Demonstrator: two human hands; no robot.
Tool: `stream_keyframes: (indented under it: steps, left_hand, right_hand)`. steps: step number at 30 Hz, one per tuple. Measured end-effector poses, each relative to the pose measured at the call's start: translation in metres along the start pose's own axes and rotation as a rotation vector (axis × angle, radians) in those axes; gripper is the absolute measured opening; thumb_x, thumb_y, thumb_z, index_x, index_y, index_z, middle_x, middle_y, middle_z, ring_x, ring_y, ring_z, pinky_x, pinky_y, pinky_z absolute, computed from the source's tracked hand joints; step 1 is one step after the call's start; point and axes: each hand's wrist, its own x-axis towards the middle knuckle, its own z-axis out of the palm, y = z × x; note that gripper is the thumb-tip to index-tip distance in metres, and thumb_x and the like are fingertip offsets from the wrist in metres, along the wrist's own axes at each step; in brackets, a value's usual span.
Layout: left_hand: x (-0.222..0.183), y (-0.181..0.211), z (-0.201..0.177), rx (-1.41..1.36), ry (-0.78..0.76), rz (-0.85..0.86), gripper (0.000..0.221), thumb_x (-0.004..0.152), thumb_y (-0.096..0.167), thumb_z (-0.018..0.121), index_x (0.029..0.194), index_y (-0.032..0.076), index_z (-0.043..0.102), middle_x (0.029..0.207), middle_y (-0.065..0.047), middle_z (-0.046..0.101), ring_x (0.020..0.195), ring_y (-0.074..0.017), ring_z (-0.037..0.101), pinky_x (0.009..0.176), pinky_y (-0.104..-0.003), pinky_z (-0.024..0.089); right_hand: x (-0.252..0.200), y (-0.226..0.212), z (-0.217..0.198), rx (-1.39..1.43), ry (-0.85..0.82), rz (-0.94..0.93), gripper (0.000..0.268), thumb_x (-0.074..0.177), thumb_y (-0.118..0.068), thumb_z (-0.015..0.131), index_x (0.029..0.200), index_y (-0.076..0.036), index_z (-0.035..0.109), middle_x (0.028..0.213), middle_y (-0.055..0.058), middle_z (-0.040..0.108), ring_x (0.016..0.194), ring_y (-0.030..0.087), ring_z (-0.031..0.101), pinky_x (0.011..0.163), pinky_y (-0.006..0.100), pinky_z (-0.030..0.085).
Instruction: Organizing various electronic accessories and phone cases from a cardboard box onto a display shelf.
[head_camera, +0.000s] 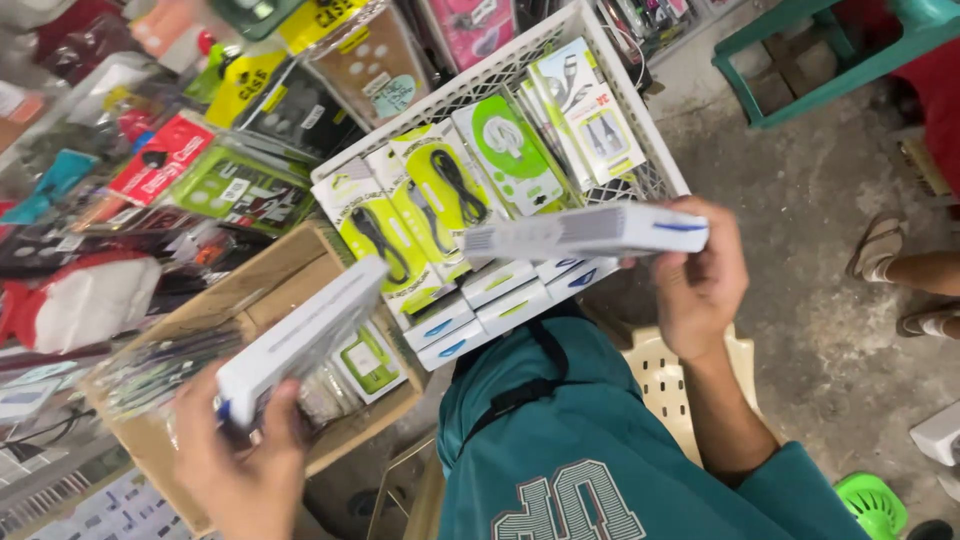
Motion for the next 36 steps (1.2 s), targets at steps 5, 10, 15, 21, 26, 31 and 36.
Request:
stream_keyframes:
  steps: [5, 10, 15, 21, 26, 31, 36]
  left_hand:
    - [0.029, 0.089, 0.065, -0.191, -0.092, 0.042, 0.045, 0.085, -0.003, 0.082, 0.125, 0.0, 0.06, 0.118, -0.016, 0.066, 0.11, -0.0285, 0.064, 0.102, -0.038, 0.051]
    - [0.038, 0.135, 0.116, -0.252, -0.167, 0.063, 0.045, 0.082, -0.002, 0.081, 0.122, 0.001, 0.061, 0.115, -0.016, 0.067, 0.105, -0.0311, 0.067, 0.092, -0.039, 0.053]
    - [0.039, 0.16, 0.146, -0.329, -0.221, 0.086, 0.044, 0.086, -0.003, 0.077, 0.127, 0.002, 0.061, 0.119, -0.018, 0.065, 0.108, -0.0349, 0.067, 0.094, -0.04, 0.053]
    - [0.035, 0.182, 0.169, -0.366, -0.248, 0.121, 0.043, 0.089, -0.002, 0.076, 0.13, 0.003, 0.061, 0.121, -0.018, 0.064, 0.112, -0.0357, 0.065, 0.096, -0.041, 0.053]
    - [0.034, 0.201, 0.183, -0.372, -0.289, 0.191, 0.042, 0.09, -0.001, 0.076, 0.13, 0.004, 0.064, 0.12, -0.017, 0.064, 0.112, -0.0359, 0.064, 0.096, -0.042, 0.053]
    - [0.032, 0.211, 0.201, -0.4, -0.324, 0.213, 0.047, 0.088, 0.001, 0.078, 0.132, 0.007, 0.063, 0.119, -0.017, 0.061, 0.11, -0.0353, 0.063, 0.096, -0.043, 0.052]
    - [0.026, 0.217, 0.227, -0.404, -0.472, 0.266, 0.053, 0.083, 0.0, 0.075, 0.134, 0.014, 0.065, 0.117, -0.015, 0.06, 0.109, -0.0331, 0.06, 0.093, -0.042, 0.053]
  right_hand:
    - [0.022, 0.01, -0.057, -0.106, 0.106, 0.002, 0.032, 0.116, -0.019, 0.061, 0.138, 0.0, 0.048, 0.12, 0.012, 0.064, 0.095, 0.016, 0.065, 0.086, 0.029, 0.056]
    - [0.038, 0.009, -0.085, -0.294, 0.101, 0.042, 0.03, 0.117, -0.012, 0.061, 0.141, 0.002, 0.049, 0.123, 0.011, 0.061, 0.103, 0.015, 0.062, 0.091, 0.029, 0.054]
    - [0.051, 0.009, -0.101, -0.548, -0.081, -0.014, 0.021, 0.109, 0.003, 0.057, 0.129, 0.001, 0.062, 0.13, 0.016, 0.067, 0.116, 0.024, 0.066, 0.105, 0.034, 0.053]
    - [0.054, 0.016, -0.111, -0.429, -0.215, 0.066, 0.021, 0.103, 0.008, 0.055, 0.121, 0.002, 0.063, 0.124, 0.016, 0.066, 0.118, 0.027, 0.065, 0.103, 0.034, 0.051]
    - [0.052, 0.017, -0.117, -0.47, -0.285, -0.016, 0.023, 0.102, 0.008, 0.055, 0.12, -0.001, 0.065, 0.125, 0.016, 0.066, 0.12, 0.029, 0.066, 0.104, 0.037, 0.052]
    - [0.049, 0.024, -0.121, -0.467, -0.335, -0.024, 0.028, 0.099, 0.01, 0.053, 0.121, -0.003, 0.064, 0.123, 0.015, 0.067, 0.122, 0.032, 0.065, 0.105, 0.039, 0.051]
    - [0.052, 0.023, -0.126, -0.576, -0.353, -0.034, 0.032, 0.094, 0.013, 0.056, 0.12, -0.004, 0.063, 0.125, 0.017, 0.067, 0.119, 0.034, 0.062, 0.101, 0.042, 0.049]
